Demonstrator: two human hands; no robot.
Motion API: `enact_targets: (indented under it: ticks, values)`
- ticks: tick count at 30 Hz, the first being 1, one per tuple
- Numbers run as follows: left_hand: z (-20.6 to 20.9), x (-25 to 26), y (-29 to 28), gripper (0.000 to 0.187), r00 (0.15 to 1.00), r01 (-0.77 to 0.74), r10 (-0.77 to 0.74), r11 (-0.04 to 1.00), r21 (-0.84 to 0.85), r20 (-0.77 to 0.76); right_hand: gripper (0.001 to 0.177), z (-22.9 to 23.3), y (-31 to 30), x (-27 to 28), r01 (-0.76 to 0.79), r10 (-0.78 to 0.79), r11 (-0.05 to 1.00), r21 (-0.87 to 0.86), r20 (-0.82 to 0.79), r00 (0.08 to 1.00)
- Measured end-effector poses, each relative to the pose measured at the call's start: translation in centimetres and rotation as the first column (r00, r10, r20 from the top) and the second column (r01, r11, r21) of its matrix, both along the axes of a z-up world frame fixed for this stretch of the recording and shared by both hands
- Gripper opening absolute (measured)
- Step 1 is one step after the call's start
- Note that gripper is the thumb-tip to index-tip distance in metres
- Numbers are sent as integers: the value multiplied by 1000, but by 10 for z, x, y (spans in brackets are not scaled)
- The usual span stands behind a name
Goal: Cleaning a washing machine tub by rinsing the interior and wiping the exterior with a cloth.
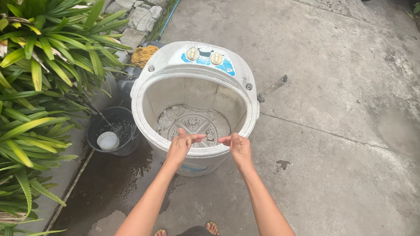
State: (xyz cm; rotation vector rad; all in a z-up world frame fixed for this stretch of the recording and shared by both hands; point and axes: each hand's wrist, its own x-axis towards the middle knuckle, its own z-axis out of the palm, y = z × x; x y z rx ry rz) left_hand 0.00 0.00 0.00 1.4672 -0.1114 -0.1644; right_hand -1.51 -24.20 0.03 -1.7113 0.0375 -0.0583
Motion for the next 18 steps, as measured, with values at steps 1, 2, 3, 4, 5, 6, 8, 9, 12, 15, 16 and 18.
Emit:
enact_targets:
  ticks: [1, 2, 3, 4, 5, 6, 8, 9, 12, 15, 16, 18]
  values:
    - [-1, 0, -2, 75, 1000, 5, -5, 1000, 1, -3, 81, -2, 0, 1, 5, -5, 1000, 1, -3, 1000]
    - [-3, 1, -4, 76, 1000, 3, -4, 1000, -22, -27, 76, -3, 0, 1, -6, 6, 999, 37, -2, 1000]
    - [-4, 2, -4, 77, 999, -3, 1, 999, -44, -51, 70, -5, 2, 4, -21, 21, 997, 74, -1, 1000]
    - [-9, 2, -4, 77, 999, -3, 1, 999, -42, -54, 70, -6, 4, 4, -21, 21, 997, 76, -3, 1000]
    - [-13, 2, -4, 76, 997, -24, 23, 1000, -10, -72, 61, -6, 5, 6, -20, 23, 992, 127, -18, 1000]
    - [-18, 3, -4, 76, 995, -44, 46, 999, 22, -89, 58, -7, 7, 8, -19, 25, 984, 177, -33, 999]
    - [-35, 2, 1, 70, 987, -120, 123, 992, 32, -100, 49, 3, 15, 5, -15, 30, 986, 164, -90, 995]
    - [-43, 1, 7, 65, 975, -187, 192, 981, 50, -110, 41, 7, 23, 4, -3, 27, 987, 158, -146, 989]
    - [-78, -4, 37, 58, 873, -486, 484, 873, -27, -60, 30, -19, 37, 4, -99, 123, 980, 174, -131, 984]
    - [-85, -4, 92, 45, 728, -670, 673, 739, 74, -131, 24, -43, 66, 7, -152, 172, 980, 132, -159, 972]
    - [-93, -2, 113, 45, 725, -673, 676, 736, 75, -133, 24, -52, 79, 5, -156, 177, 979, 132, -161, 971]
    - [-111, 8, 158, 25, 616, -759, 776, 631, 158, -135, 18, -72, 107, 7, -224, 246, 964, 146, -151, 957]
